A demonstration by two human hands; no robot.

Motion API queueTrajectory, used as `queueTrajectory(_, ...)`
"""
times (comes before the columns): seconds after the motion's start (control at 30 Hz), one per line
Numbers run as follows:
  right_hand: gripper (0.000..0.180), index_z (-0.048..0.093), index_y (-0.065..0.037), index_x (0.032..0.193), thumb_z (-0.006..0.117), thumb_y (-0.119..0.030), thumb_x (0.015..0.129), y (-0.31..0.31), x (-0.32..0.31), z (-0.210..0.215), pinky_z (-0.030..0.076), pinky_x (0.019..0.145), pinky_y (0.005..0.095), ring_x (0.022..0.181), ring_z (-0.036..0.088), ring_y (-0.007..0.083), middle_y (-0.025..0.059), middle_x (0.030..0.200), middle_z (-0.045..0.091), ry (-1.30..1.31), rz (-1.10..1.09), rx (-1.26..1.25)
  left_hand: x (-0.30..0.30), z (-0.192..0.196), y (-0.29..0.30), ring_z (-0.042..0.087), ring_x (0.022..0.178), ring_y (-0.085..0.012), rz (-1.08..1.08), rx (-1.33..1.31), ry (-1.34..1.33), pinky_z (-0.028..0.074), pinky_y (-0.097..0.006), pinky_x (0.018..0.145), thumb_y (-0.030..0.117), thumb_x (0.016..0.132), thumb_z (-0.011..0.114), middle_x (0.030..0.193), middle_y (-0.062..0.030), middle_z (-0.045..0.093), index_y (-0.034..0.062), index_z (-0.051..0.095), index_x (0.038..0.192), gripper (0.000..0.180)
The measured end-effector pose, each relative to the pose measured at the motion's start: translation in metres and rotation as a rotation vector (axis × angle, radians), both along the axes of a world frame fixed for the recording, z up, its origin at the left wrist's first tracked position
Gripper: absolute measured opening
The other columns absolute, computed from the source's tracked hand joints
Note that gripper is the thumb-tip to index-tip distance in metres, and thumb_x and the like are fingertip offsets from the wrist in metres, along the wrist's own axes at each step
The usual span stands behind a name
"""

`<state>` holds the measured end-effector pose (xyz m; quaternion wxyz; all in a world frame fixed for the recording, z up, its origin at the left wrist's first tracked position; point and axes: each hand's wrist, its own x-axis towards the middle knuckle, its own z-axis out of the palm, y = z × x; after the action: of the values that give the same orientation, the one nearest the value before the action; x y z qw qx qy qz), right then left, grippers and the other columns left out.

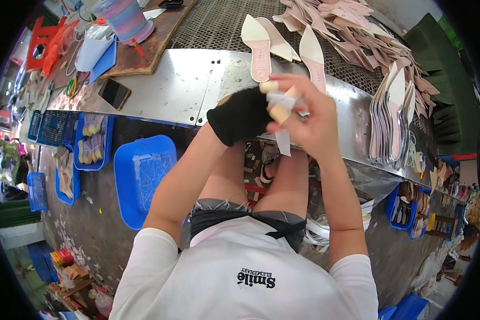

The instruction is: Manually applying clear protective film or material to the heels and soles of high-heeled shoe components.

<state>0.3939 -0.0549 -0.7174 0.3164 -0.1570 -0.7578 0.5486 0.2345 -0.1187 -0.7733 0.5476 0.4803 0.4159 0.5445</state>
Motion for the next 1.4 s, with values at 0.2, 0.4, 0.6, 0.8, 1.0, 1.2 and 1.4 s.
queueTrajectory(0.2, 0.017, 0.058, 0.004, 0.095, 0.060, -0.009, 0.085, 0.039, -0.008, -0.026, 0.054, 0.069, 0.0288, 0.073, 0.064, 0.0170, 0.0102, 0.086, 0.063, 0.248, -0.123, -0.508, -0.042, -0.012, -0.010, 0.056, 0.055, -0.0059, 0.291, -0.228, 0.049, 0.040, -0.018, 0.044, 0.030, 0.093, 0.051, 0.097, -0.0039, 0.067, 0.0052, 0.059, 0.113, 0.033)
queueTrajectory(0.4, 0.014, 0.055, 0.000, 0.098, 0.060, -0.003, 0.085, 0.005, -0.034, -0.019, 0.045, 0.048, 0.0212, 0.061, 0.059, 0.0083, 0.0057, 0.080, 0.061, 0.024, -0.049, -0.304, -0.029, 0.026, -0.013, 0.057, 0.088, -0.0090, 0.354, -0.216, -0.077, 0.046, -0.025, 0.070, 0.036, 0.086, 0.064, 0.099, 0.0004, 0.063, 0.0087, 0.064, 0.105, 0.033)
queueTrajectory(0.6, 0.026, 0.053, 0.000, 0.109, 0.060, -0.008, 0.086, -0.027, -0.047, -0.035, 0.049, 0.052, 0.0205, 0.063, 0.064, 0.0110, 0.0077, 0.084, 0.065, 0.025, -0.030, -0.446, -0.094, 0.005, 0.014, 0.062, 0.087, -0.0223, 0.576, 0.143, 0.068, 0.051, -0.034, 0.078, 0.023, 0.092, 0.053, 0.102, -0.0121, 0.064, 0.0046, 0.058, 0.109, 0.025)
queueTrajectory(0.8, 0.021, 0.059, 0.000, 0.103, 0.055, -0.017, 0.092, -0.065, -0.020, -0.071, 0.051, 0.058, 0.0228, 0.068, 0.066, 0.0161, 0.0103, 0.089, 0.066, -0.093, 0.144, -0.736, -0.167, 0.040, 0.029, 0.064, 0.087, -0.0258, 0.722, 0.048, -0.098, 0.053, -0.036, 0.081, 0.023, 0.093, 0.052, 0.108, -0.0186, 0.063, -0.0005, 0.049, 0.116, 0.033)
queueTrajectory(1.0, 0.017, 0.058, 0.001, 0.099, 0.050, -0.013, 0.094, -0.075, -0.010, -0.071, 0.050, 0.057, 0.0218, 0.065, 0.065, 0.0141, 0.0093, 0.084, 0.066, -0.118, 0.145, -0.665, -0.191, 0.027, 0.034, 0.065, 0.077, -0.0221, 0.749, -0.005, -0.139, 0.055, -0.033, 0.068, 0.019, 0.095, 0.046, 0.100, -0.0169, 0.066, -0.0012, 0.051, 0.113, 0.027)
queueTrajectory(1.2, 0.012, 0.057, 0.000, 0.086, 0.052, -0.010, 0.091, -0.122, -0.002, -0.046, 0.041, 0.045, 0.0206, 0.048, 0.052, 0.0061, -0.0001, 0.060, 0.054, -0.187, -0.122, -0.232, -0.194, 0.003, 0.053, 0.066, 0.080, -0.0246, 0.777, -0.209, -0.262, 0.055, -0.030, 0.071, 0.011, 0.093, 0.048, 0.104, -0.0212, 0.064, -0.0072, 0.050, 0.114, 0.027)
queueTrajectory(1.4, 0.010, 0.056, -0.002, 0.092, 0.055, -0.012, 0.090, -0.132, 0.048, -0.029, 0.042, 0.046, 0.0276, 0.049, 0.058, 0.0150, 0.0074, 0.058, 0.057, -0.275, -0.099, -0.094, -0.238, 0.009, 0.063, 0.064, 0.073, -0.0202, 0.882, -0.277, -0.276, 0.056, -0.026, 0.066, 0.008, 0.093, 0.051, 0.097, -0.0178, 0.066, -0.0047, 0.050, 0.112, 0.023)
